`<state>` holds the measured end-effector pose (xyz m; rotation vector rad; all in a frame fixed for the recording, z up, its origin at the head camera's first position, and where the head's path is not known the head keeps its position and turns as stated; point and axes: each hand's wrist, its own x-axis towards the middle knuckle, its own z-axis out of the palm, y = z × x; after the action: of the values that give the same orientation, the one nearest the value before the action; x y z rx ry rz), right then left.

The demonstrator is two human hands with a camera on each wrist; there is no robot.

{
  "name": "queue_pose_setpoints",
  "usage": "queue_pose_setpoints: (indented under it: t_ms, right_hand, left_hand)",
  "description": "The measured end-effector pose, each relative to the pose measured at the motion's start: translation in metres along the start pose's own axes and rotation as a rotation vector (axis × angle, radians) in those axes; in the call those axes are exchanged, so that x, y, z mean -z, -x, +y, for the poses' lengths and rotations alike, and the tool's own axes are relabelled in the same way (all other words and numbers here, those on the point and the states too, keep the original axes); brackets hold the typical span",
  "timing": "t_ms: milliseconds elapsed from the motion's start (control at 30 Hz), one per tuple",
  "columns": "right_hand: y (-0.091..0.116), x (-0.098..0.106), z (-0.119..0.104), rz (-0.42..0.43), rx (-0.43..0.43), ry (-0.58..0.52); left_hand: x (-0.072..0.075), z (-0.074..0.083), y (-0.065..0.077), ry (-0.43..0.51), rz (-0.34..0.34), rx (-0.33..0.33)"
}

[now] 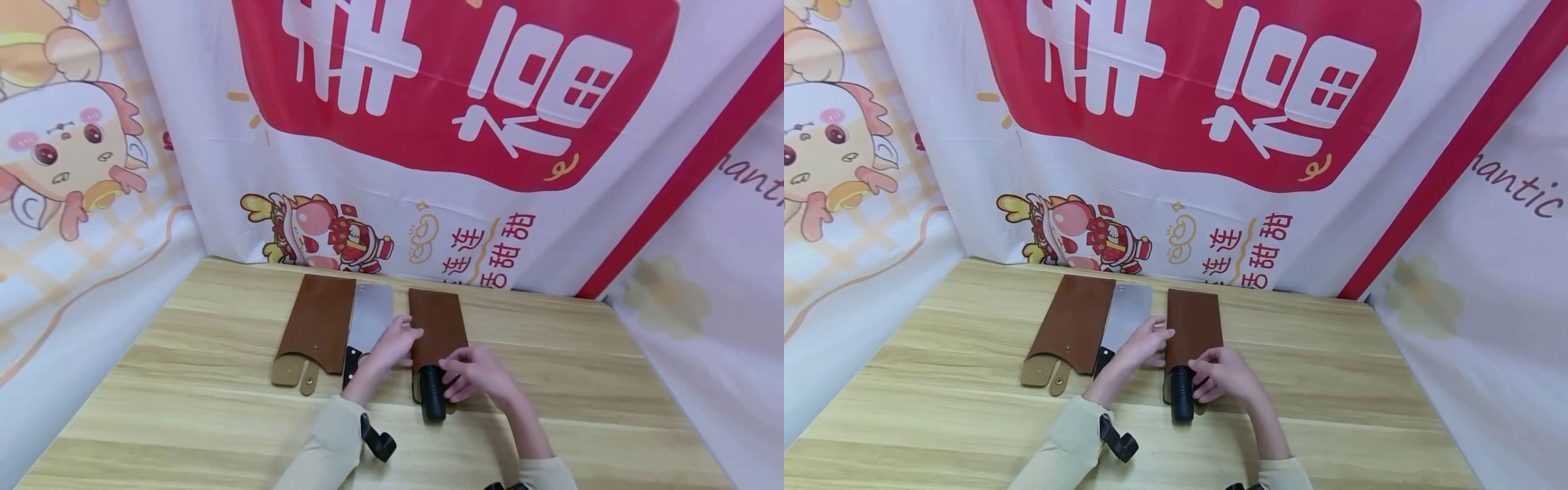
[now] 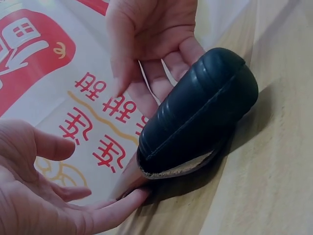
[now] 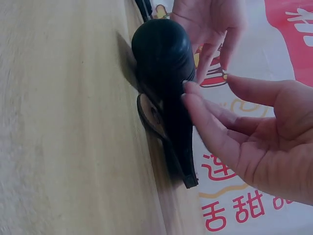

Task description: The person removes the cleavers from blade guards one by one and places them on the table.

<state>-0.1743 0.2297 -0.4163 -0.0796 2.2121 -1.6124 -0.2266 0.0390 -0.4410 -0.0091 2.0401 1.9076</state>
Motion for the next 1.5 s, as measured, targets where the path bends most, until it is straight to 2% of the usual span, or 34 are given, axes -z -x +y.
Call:
queue_pose_setpoints:
  t_ms: [200,600,900,1100,1500]
  right_hand:
    - [0.001,-0.003,0.003,-0.061,-0.011,0.069]
    - [-0.001,-0.011,0.009,-0.073,-0.017,0.147]
    - [-0.001,-0.018,0.005,-0.018,-0.03,0.243]
    - [-0.001,-0.022,0.002,-0.019,-0.045,0.254]
    - [0.0,-0.022,0.002,0.03,0.016,0.293]
  left_hand:
    - [-0.005,-0.002,0.001,-0.002,0.004,0.02]
    - [0.0,0.001,0.003,0.05,-0.073,0.068]
    - [0.0,0.003,0.008,0.049,-0.065,0.056]
    - [0.001,0.007,0.009,0.042,-0.063,0.05]
    - [0.004,0.007,0.008,0.123,-0.059,0.077]
